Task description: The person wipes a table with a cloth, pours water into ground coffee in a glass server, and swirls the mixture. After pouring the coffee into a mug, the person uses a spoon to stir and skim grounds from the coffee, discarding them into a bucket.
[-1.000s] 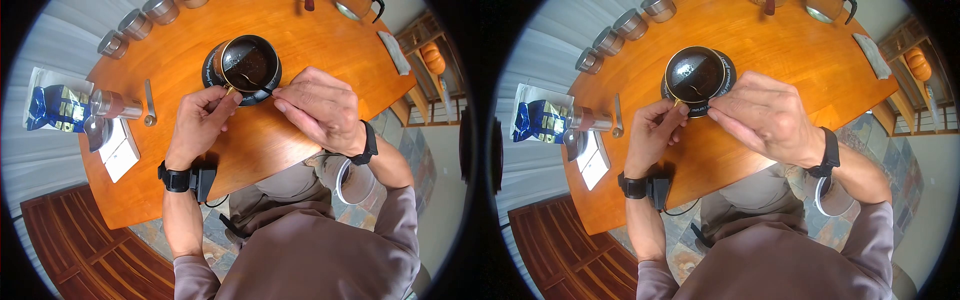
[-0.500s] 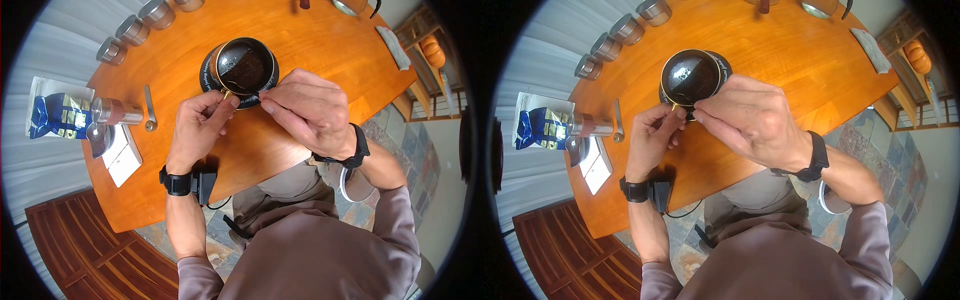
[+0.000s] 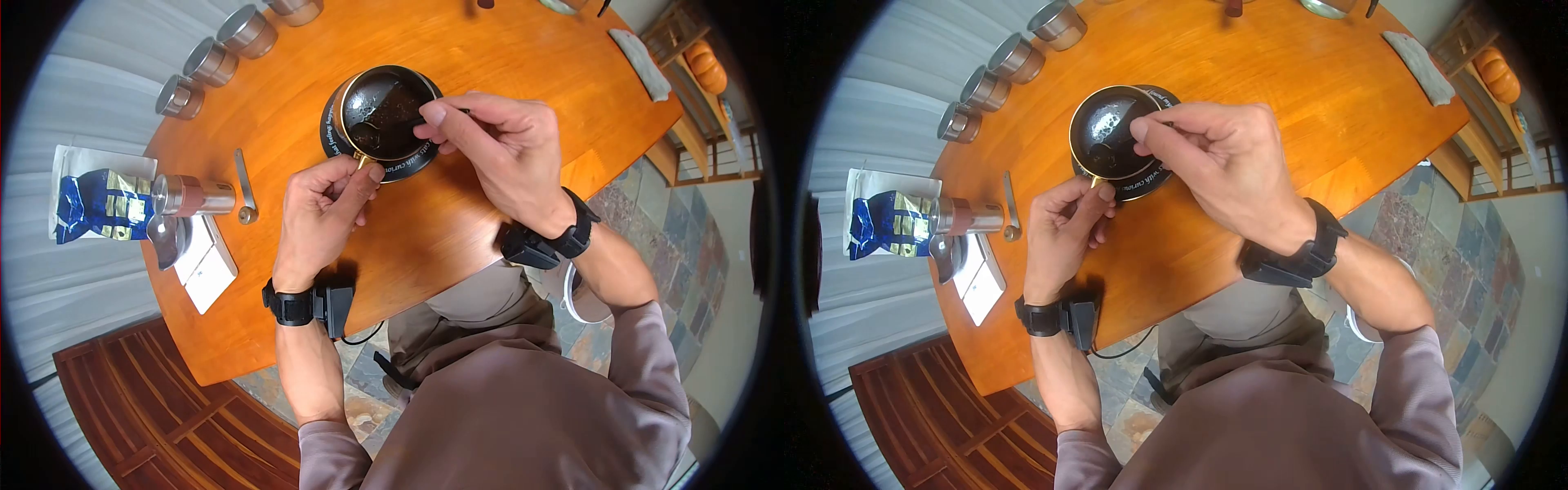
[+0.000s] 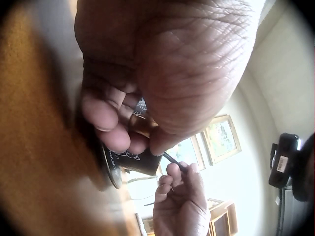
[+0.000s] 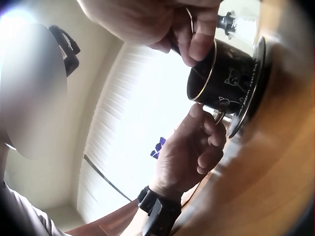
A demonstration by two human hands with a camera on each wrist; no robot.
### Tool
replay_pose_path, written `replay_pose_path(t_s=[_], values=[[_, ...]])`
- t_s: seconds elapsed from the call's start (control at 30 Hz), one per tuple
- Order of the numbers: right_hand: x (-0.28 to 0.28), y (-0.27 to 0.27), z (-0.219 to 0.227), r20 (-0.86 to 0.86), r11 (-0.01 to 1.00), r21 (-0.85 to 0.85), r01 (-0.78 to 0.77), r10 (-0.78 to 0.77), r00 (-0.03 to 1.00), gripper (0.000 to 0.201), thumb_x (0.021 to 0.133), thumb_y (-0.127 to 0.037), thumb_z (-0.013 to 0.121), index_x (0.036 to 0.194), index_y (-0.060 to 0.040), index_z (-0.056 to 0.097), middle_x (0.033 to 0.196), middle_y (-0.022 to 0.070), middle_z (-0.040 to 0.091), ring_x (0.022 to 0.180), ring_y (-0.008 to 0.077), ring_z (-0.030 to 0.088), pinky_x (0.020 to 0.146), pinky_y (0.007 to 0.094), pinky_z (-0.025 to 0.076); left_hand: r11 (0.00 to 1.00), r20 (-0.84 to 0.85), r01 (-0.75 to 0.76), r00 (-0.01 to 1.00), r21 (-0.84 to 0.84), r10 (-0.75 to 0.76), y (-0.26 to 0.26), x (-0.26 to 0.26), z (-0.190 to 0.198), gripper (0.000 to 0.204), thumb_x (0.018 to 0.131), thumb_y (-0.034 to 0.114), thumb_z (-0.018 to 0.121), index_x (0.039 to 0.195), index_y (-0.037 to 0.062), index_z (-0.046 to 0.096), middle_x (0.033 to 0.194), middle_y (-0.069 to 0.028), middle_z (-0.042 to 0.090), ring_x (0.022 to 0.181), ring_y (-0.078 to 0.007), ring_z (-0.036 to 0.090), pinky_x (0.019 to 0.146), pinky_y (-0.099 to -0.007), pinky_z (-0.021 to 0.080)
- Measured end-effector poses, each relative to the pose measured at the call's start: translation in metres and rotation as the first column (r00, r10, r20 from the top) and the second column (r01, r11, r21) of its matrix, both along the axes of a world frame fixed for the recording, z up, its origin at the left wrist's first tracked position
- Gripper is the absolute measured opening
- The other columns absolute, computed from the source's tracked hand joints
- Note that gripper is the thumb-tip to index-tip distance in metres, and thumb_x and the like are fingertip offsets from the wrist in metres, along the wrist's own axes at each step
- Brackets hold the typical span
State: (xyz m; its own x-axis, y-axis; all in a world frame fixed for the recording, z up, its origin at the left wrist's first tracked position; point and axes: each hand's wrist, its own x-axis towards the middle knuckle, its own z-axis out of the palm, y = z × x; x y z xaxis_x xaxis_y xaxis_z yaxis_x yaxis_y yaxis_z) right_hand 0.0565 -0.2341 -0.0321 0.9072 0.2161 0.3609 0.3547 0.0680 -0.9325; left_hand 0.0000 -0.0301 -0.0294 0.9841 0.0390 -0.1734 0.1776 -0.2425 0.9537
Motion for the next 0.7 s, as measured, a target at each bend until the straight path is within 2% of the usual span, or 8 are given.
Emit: replay_pose_path(t_s=[0.03, 0.13, 0.37, 0.47, 0.53, 0.57, 0.63, 0.7], values=[[0.000, 0.000, 0.000, -0.113, 0.998, 0.062, -0.018, 0.025, 0.993, 0.017, 0.093, -0.010, 0.067, 0.099, 0.0046, 0.074, 0.080, 0.0073, 0.073, 0.071, 0.0076, 0.064, 0.063, 0.0208, 0.051, 1.000, -0.001, -0.003, 1.000, -0.001, 0.003, 0.000, 0.000, 0.000, 0.021, 0.095, 0.017, 0.067, 0.082, 0.0007, 0.067, 0.062, 0.0027, 0.058, 0.052, -0.0032, 0.048, 0.048, -0.0207, 0.035], [0.004, 0.000, -0.001, -0.171, 0.991, 0.133, -0.028, 0.051, 0.984, 0.019, 0.095, -0.012, 0.066, 0.099, 0.0049, 0.073, 0.081, 0.0065, 0.073, 0.073, 0.0074, 0.064, 0.064, 0.0203, 0.051, 1.000, 0.006, 0.001, 1.000, 0.011, -0.001, 0.001, -0.001, -0.002, 0.021, 0.096, 0.017, 0.067, 0.082, 0.0007, 0.067, 0.062, 0.0028, 0.058, 0.052, -0.0031, 0.049, 0.047, -0.0206, 0.035], [0.008, -0.004, -0.002, -0.198, 0.967, 0.253, 0.002, 0.050, 0.979, 0.019, 0.094, -0.012, 0.067, 0.099, 0.0047, 0.074, 0.080, 0.0059, 0.073, 0.071, 0.0062, 0.063, 0.063, 0.0196, 0.051, 0.999, 0.023, 0.034, 0.999, 0.020, -0.035, 0.003, -0.002, -0.002, 0.022, 0.097, 0.019, 0.065, 0.084, 0.0022, 0.068, 0.072, -0.0001, 0.063, 0.055, -0.0040, 0.052, 0.048, -0.0182, 0.037], [0.010, -0.009, -0.004, -0.031, 0.985, 0.159, 0.068, -0.064, 0.997, 0.018, 0.093, -0.012, 0.069, 0.097, 0.0046, 0.074, 0.078, 0.0049, 0.073, 0.067, 0.0059, 0.062, 0.059, 0.0200, 0.050, 1.000, 0.018, 0.023, 1.000, -0.001, -0.023, 0.003, -0.002, -0.002, 0.022, 0.097, 0.019, 0.065, 0.083, 0.0023, 0.068, 0.071, -0.0002, 0.063, 0.054, -0.0042, 0.052, 0.048, -0.0180, 0.037], [0.013, -0.015, -0.005, 0.185, 0.990, 0.086, 0.111, -0.125, 0.975, 0.015, 0.089, -0.009, 0.072, 0.096, 0.0043, 0.074, 0.073, 0.0070, 0.071, 0.061, 0.0074, 0.062, 0.054, 0.0210, 0.049, 1.000, 0.014, 0.010, 1.000, 0.002, -0.010, 0.001, -0.002, -0.002, 0.021, 0.096, 0.017, 0.066, 0.082, 0.0017, 0.067, 0.066, 0.0013, 0.060, 0.054, -0.0034, 0.051, 0.048, -0.0185, 0.036], [0.014, -0.017, -0.005, 0.181, 0.990, 0.088, 0.110, -0.124, 0.976, 0.015, 0.089, -0.009, 0.072, 0.096, 0.0043, 0.074, 0.073, 0.0070, 0.071, 0.061, 0.0074, 0.062, 0.054, 0.0210, 0.049, 1.000, 0.015, -0.004, 1.000, 0.003, 0.004, 0.001, -0.002, -0.001, 0.021, 0.095, 0.016, 0.068, 0.080, 0.0012, 0.066, 0.062, 0.0028, 0.056, 0.054, -0.0027, 0.049, 0.047, -0.0189, 0.036], [0.014, -0.022, -0.002, 0.386, 0.979, -0.041, 0.202, -0.170, 0.906, 0.011, 0.085, -0.005, 0.075, 0.092, 0.0036, 0.074, 0.068, 0.0098, 0.068, 0.056, 0.0114, 0.061, 0.051, 0.0231, 0.046, 1.000, 0.023, 0.012, 1.000, 0.016, -0.012, 0.002, -0.002, -0.002, 0.021, 0.096, 0.018, 0.067, 0.082, 0.0018, 0.067, 0.066, 0.0015, 0.060, 0.054, -0.0033, 0.051, 0.048, -0.0185, 0.036], [0.009, -0.029, 0.006, 0.430, 0.971, -0.120, 0.206, -0.136, 0.892, 0.008, 0.086, -0.001, 0.072, 0.091, 0.0053, 0.073, 0.073, 0.0104, 0.070, 0.060, 0.0122, 0.062, 0.054, 0.0229, 0.046, 0.999, 0.030, 0.024, 0.999, 0.030, -0.025, 0.003, -0.003, -0.002, 0.022, 0.097, 0.019, 0.065, 0.083, 0.0025, 0.068, 0.070, 0.0002, 0.063, 0.054, -0.0040, 0.052, 0.048, -0.0181, 0.037]])
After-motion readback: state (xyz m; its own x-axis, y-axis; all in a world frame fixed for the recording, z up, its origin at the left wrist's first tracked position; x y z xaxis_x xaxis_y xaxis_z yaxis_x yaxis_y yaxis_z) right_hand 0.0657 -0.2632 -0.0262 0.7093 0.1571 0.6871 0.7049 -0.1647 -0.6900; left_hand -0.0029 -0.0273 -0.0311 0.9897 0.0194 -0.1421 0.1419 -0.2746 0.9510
